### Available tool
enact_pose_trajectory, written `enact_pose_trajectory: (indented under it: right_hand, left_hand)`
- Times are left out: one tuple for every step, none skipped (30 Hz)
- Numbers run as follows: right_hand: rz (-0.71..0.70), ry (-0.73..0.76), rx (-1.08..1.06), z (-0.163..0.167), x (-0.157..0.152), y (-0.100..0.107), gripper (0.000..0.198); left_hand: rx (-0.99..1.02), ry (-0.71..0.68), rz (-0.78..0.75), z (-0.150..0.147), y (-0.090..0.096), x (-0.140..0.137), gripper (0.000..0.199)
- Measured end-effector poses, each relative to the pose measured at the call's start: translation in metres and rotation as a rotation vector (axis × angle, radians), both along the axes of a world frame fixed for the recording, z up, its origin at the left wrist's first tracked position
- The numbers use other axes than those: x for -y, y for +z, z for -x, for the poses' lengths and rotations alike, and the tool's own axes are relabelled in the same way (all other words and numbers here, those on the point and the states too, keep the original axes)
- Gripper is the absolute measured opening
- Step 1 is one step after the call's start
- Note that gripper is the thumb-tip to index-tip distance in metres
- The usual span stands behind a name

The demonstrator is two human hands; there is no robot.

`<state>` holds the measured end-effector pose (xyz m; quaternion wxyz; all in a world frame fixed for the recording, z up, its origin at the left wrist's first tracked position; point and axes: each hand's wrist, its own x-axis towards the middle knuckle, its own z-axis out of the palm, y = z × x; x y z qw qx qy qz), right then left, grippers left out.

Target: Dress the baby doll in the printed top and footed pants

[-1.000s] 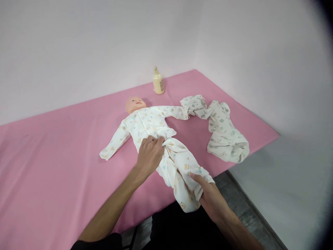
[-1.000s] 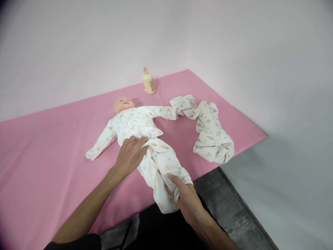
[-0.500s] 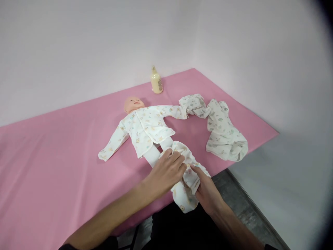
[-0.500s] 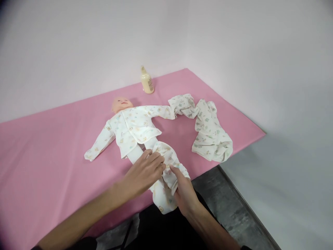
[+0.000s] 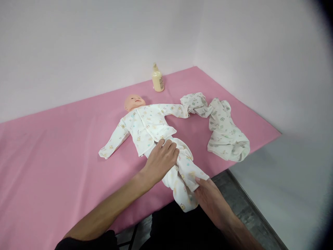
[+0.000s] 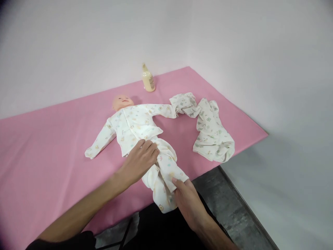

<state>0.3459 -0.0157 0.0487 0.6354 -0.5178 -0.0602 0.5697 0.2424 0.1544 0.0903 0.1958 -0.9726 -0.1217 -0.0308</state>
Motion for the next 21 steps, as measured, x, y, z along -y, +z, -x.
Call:
enact_pose_trajectory:
  right_hand:
    - [-0.035,0.029,-0.063,0.001,0.005,-0.002,0.039]
    - [-0.067,0.051,-0.121,0.000,0.010,-0.005,0.039]
    - [-0.088,0.066,-0.161,-0.001,0.015,-0.007,0.041]
    - [-0.088,0.075,-0.163,-0.005,0.020,-0.010,0.041]
    - [-0.068,0.091,-0.116,-0.010,0.024,-0.012,0.041]
    - [-0.041,0.130,-0.029,-0.017,0.029,-0.013,0.041]
    - [-0.011,0.175,0.093,-0.025,0.032,-0.013,0.040]
    - [0.021,0.219,0.249,-0.035,0.034,-0.012,0.039]
    - [0.055,0.249,0.422,-0.045,0.034,-0.010,0.037]
    - [0.097,0.249,0.595,-0.056,0.033,-0.007,0.034]
    - [0.139,0.233,0.753,-0.065,0.029,-0.003,0.032]
    - [0.171,0.205,0.897,-0.074,0.022,0.002,0.032]
    - [0.182,0.174,1.021,-0.080,0.013,0.006,0.033]
    - [0.162,0.149,1.126,-0.086,0.001,0.011,0.033]
    - [0.117,0.133,1.205,-0.089,-0.013,0.014,0.032]
    - [0.051,0.134,1.243,-0.091,-0.028,0.017,0.030]
    - [-0.020,0.170,1.248,-0.092,-0.044,0.018,0.028]
    - [-0.081,0.227,1.225,-0.093,-0.059,0.018,0.027]
    - [-0.130,0.285,1.179,-0.093,-0.074,0.017,0.030]
    - [-0.170,0.361,1.124,-0.093,-0.088,0.014,0.033]
    - [-0.200,0.434,1.067,-0.092,-0.099,0.011,0.035]
  left_hand:
    - [0.008,0.007,-0.001,0.000,-0.002,-0.001,0.030]
    - [0.014,0.013,-0.001,0.001,-0.004,-0.001,0.030]
    - [0.022,0.016,0.004,0.001,-0.007,-0.001,0.030]
    - [0.035,0.022,0.011,0.003,-0.009,-0.001,0.030]
    - [0.054,0.031,0.021,0.004,-0.012,-0.001,0.029]
    - [0.078,0.045,0.032,0.006,-0.015,-0.001,0.028]
    - [0.111,0.063,0.044,0.008,-0.019,0.000,0.027]
    - [0.151,0.083,0.062,0.011,-0.022,0.001,0.026]
    - [0.200,0.103,0.090,0.015,-0.026,0.003,0.024]
    - [0.257,0.120,0.130,0.020,-0.030,0.006,0.022]
    - [0.317,0.136,0.182,0.026,-0.033,0.010,0.022]
    - [0.381,0.155,0.240,0.032,-0.036,0.015,0.023]
    - [0.446,0.185,0.301,0.039,-0.039,0.022,0.027]
    - [0.506,0.232,0.364,0.046,-0.041,0.029,0.032]
    - [0.558,0.301,0.431,0.054,-0.043,0.036,0.037]
    - [0.603,0.387,0.504,0.062,-0.044,0.042,0.042]
    - [0.638,0.486,0.587,0.069,-0.045,0.048,0.045]
    - [0.661,0.584,0.683,0.076,-0.045,0.053,0.046]
    - [0.669,0.672,0.785,0.082,-0.044,0.057,0.046]
    - [0.664,0.741,0.887,0.087,-0.043,0.060,0.044]
    - [0.649,0.789,0.981,0.090,-0.042,0.062,0.042]
